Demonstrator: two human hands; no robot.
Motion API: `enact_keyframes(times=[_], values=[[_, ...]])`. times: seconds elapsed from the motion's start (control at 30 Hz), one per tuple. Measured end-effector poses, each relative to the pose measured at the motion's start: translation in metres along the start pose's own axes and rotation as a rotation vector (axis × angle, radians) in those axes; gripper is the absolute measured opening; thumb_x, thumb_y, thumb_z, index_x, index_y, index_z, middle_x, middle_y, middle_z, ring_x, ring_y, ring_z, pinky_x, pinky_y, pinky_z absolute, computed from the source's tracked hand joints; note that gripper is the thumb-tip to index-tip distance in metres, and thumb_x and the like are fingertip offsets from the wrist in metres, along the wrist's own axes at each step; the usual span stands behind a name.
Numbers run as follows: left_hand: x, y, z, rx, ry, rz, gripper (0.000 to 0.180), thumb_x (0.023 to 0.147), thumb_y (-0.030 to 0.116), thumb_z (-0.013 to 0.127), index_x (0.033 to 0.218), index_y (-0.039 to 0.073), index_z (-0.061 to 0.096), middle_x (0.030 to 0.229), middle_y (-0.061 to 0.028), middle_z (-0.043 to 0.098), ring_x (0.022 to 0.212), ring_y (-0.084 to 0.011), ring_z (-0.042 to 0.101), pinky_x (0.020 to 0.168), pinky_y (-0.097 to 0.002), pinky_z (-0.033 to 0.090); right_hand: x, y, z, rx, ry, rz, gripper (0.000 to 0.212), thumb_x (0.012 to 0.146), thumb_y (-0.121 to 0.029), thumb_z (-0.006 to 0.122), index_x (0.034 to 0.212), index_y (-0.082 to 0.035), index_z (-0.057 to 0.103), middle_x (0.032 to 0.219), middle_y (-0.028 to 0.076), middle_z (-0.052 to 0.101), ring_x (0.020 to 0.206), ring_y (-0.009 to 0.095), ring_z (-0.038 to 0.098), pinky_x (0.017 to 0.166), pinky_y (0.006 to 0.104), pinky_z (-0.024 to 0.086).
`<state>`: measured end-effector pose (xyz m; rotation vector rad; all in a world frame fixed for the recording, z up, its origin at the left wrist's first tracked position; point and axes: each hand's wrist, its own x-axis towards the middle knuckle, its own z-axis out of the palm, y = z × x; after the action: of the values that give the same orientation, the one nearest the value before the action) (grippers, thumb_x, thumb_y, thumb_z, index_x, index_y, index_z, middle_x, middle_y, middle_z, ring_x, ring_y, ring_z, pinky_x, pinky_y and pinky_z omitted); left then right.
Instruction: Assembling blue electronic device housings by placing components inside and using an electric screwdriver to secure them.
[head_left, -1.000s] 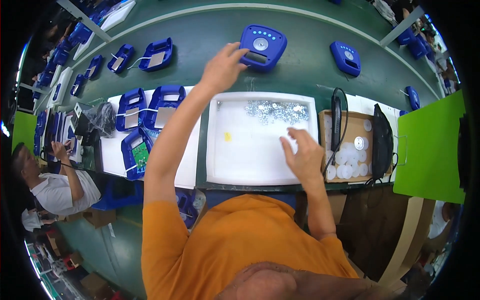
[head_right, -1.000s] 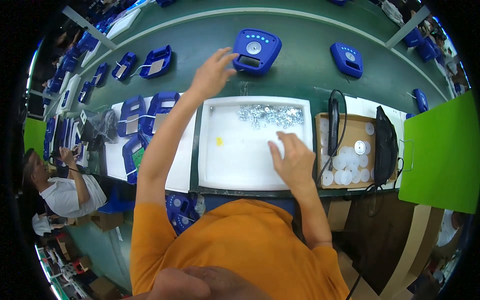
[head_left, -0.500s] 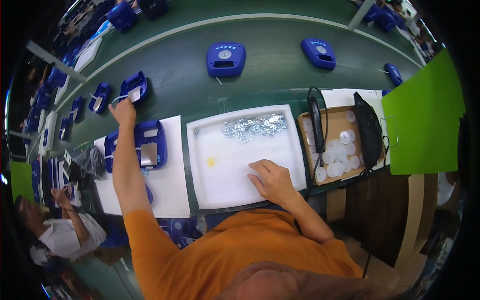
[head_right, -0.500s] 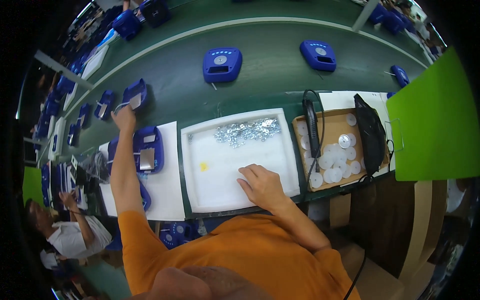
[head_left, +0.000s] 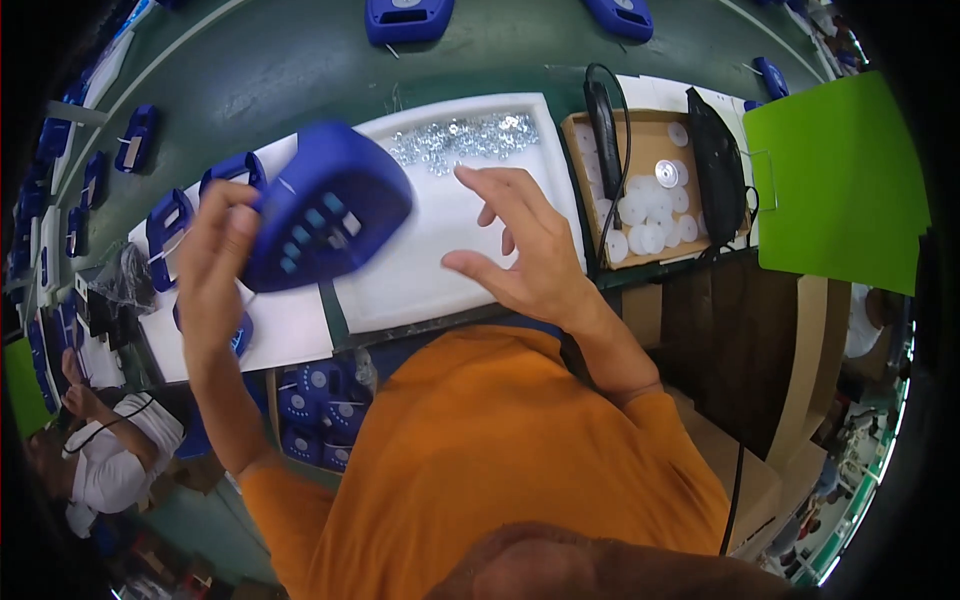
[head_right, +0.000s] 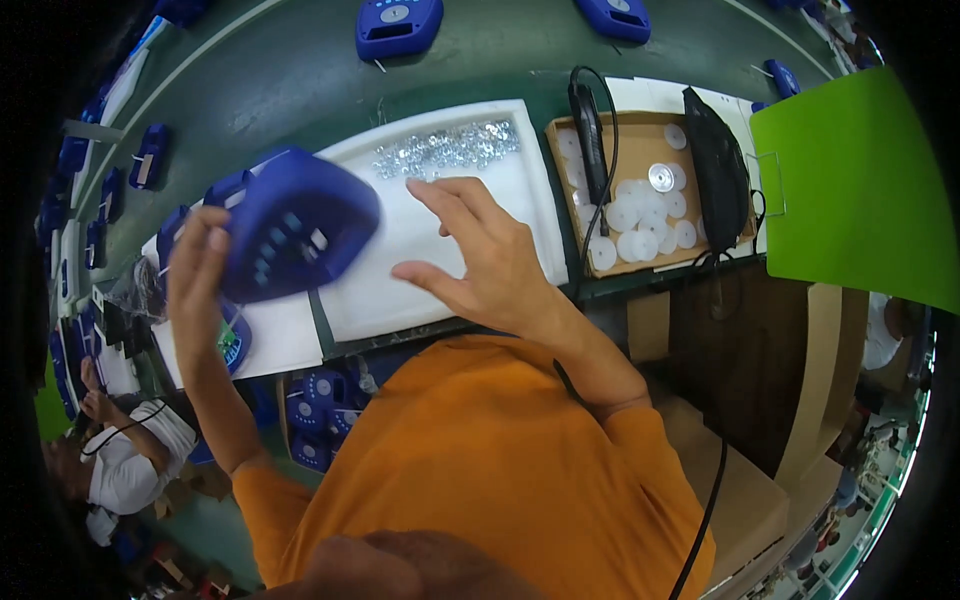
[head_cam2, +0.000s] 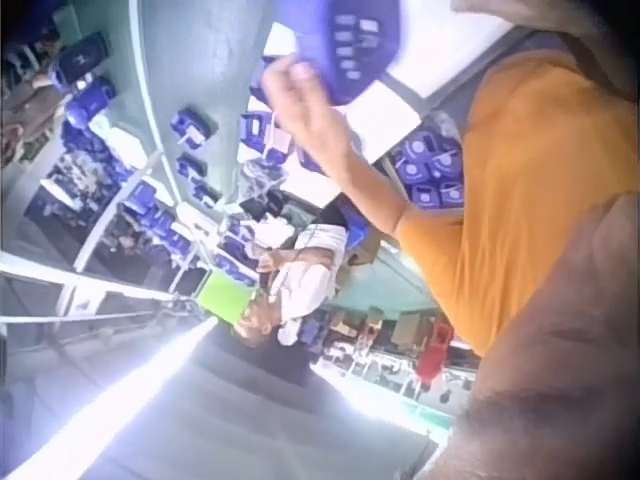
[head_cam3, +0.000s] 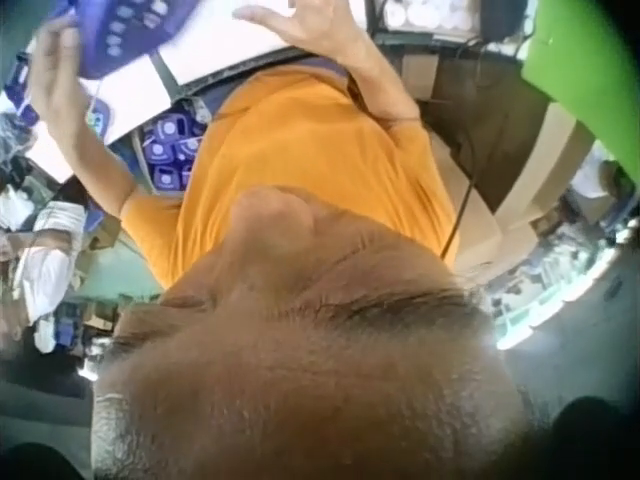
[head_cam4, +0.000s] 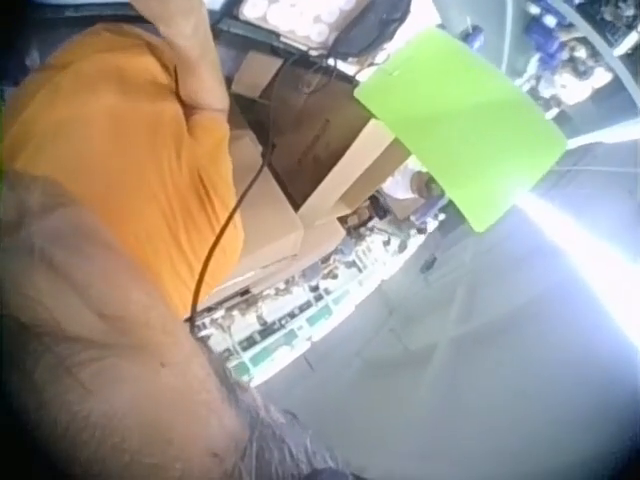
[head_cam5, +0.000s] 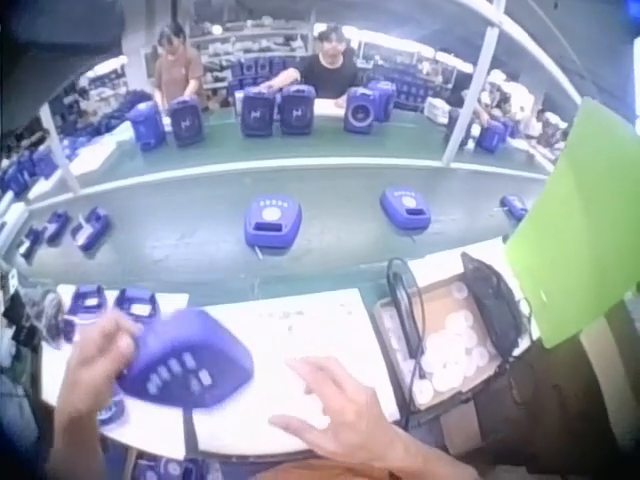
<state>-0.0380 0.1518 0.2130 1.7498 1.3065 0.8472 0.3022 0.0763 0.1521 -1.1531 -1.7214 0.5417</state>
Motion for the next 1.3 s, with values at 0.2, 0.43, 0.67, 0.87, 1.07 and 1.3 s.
enact_keyframes(times=[0.2,0.43,0.67,0.87,1.07,1.3], values=[[-0.035,0.002,0.047,-0.223,-0.324,-0.118,0.026,0.118,0.027,0.063,0.115,0.002,0.067,0.088,0.0029,0.061,0.083,-0.0054,0.054,0.077,-0.0223,0.041,-0.021,-0.003,-0.001,-0.004,-0.186,0.003,0.050,0.096,-0.024,0.092,0.134,0.002,0.074,0.110,0.018,0.077,0.093,0.031,0.079,0.077,0.0377,0.064],[-0.011,-0.046,0.069,-0.011,-0.031,0.073,0.033,0.121,0.021,0.057,0.140,-0.002,0.071,0.135,-0.0124,0.079,0.126,-0.0221,0.072,0.112,-0.0355,0.052,-0.009,0.032,-0.017,0.100,-0.040,0.301,0.042,0.099,-0.023,0.088,0.123,0.010,0.077,0.099,0.016,0.083,0.078,0.019,0.078,0.069,0.0322,0.062],[-0.023,-0.084,0.091,0.411,0.018,0.171,0.023,0.113,0.017,0.073,0.129,0.001,0.077,0.118,-0.0198,0.085,0.110,-0.0341,0.083,0.093,-0.0407,0.063,-0.014,0.097,-0.017,0.003,-0.206,0.561,0.049,0.108,-0.035,0.080,0.126,0.011,0.079,0.095,0.013,0.082,0.079,0.015,0.076,0.069,0.0297,0.062],[-0.018,-0.091,0.092,0.440,0.039,0.221,0.017,0.109,0.011,0.076,0.122,0.002,0.080,0.112,-0.0175,0.085,0.101,-0.0331,0.084,0.087,-0.0403,0.064,-0.012,0.083,-0.024,-0.405,-0.397,0.464,0.051,0.108,-0.043,0.076,0.115,0.006,0.084,0.080,0.019,0.079,0.071,0.028,0.078,0.072,0.0406,0.061],[0.019,-0.099,0.090,0.514,0.175,0.351,0.010,0.106,0.010,0.078,0.113,0.004,0.082,0.107,-0.0136,0.084,0.089,-0.0297,0.082,0.080,-0.0368,0.062,-0.011,0.083,-0.067,-0.256,-0.006,0.449,0.031,0.111,-0.031,0.073,0.109,-0.003,0.087,0.079,0.013,0.081,0.073,0.026,0.081,0.070,0.0375,0.062],[0.078,-0.102,0.131,0.501,0.020,0.382,0.012,0.102,0.013,0.079,0.112,0.009,0.083,0.111,-0.0079,0.083,0.097,-0.0317,0.080,0.085,-0.0404,0.062,-0.031,0.112,-0.135,-0.182,0.234,0.539,0.029,0.116,-0.024,0.072,0.120,0.002,0.084,0.090,0.006,0.081,0.078,0.009,0.074,0.069,0.0245,0.056]])
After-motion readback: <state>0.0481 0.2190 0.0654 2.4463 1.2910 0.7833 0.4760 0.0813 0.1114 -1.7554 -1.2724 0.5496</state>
